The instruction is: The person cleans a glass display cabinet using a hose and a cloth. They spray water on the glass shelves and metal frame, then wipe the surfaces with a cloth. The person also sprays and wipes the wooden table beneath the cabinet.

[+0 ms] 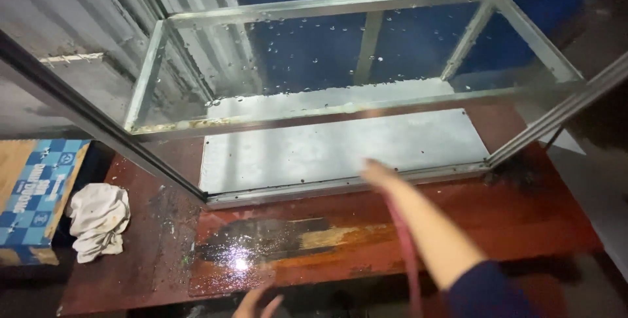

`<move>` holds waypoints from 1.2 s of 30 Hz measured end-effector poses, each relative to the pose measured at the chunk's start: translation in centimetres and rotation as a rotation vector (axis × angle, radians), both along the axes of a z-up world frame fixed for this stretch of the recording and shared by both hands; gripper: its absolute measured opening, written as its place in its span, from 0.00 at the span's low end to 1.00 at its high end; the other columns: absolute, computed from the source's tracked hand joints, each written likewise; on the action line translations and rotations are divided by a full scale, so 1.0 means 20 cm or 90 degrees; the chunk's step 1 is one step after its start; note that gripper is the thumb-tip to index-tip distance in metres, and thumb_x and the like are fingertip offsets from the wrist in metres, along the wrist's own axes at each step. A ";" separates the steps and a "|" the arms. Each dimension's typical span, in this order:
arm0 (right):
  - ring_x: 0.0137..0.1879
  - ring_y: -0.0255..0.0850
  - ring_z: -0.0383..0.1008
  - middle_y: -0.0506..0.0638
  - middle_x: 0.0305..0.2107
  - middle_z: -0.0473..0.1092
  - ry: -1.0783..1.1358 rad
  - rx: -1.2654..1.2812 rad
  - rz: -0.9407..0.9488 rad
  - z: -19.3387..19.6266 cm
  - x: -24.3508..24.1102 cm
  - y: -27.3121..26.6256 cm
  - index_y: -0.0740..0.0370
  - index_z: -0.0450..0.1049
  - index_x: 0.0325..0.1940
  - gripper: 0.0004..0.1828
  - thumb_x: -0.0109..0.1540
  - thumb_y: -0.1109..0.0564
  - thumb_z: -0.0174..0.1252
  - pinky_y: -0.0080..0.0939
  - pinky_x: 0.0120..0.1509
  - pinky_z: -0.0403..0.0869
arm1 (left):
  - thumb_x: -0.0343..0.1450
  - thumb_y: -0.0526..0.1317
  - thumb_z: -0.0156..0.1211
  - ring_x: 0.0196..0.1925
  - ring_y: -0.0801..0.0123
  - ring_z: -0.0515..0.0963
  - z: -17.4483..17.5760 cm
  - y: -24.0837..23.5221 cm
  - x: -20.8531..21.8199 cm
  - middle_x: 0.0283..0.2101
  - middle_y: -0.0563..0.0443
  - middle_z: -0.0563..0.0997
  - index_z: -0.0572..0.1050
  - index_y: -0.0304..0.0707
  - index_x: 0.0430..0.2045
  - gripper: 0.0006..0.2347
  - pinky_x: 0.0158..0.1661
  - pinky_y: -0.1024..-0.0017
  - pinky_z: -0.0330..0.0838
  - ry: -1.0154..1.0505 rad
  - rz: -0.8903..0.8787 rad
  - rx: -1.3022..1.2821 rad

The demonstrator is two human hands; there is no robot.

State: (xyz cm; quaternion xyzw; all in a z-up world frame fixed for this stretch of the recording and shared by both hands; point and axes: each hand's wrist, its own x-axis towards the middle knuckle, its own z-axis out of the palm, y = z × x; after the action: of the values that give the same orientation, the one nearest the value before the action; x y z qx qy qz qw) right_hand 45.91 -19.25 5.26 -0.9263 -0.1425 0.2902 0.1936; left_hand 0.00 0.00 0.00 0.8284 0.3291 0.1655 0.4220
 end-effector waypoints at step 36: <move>0.48 0.69 0.82 0.67 0.45 0.81 -0.192 -0.193 -0.372 -0.41 0.36 -1.71 0.64 0.84 0.50 0.24 0.65 0.42 0.59 0.66 0.41 0.78 | 0.74 0.51 0.43 0.42 0.50 0.86 0.94 0.61 0.28 0.34 0.50 0.90 0.40 0.83 0.72 0.30 0.47 0.66 0.74 0.476 -0.007 -0.019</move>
State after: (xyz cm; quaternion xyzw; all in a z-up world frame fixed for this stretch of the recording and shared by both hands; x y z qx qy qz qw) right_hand 53.05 -53.44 -2.89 -0.9785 0.1459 0.1001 0.1060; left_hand 5.50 12.10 18.80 0.8271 0.4586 -0.1556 0.2853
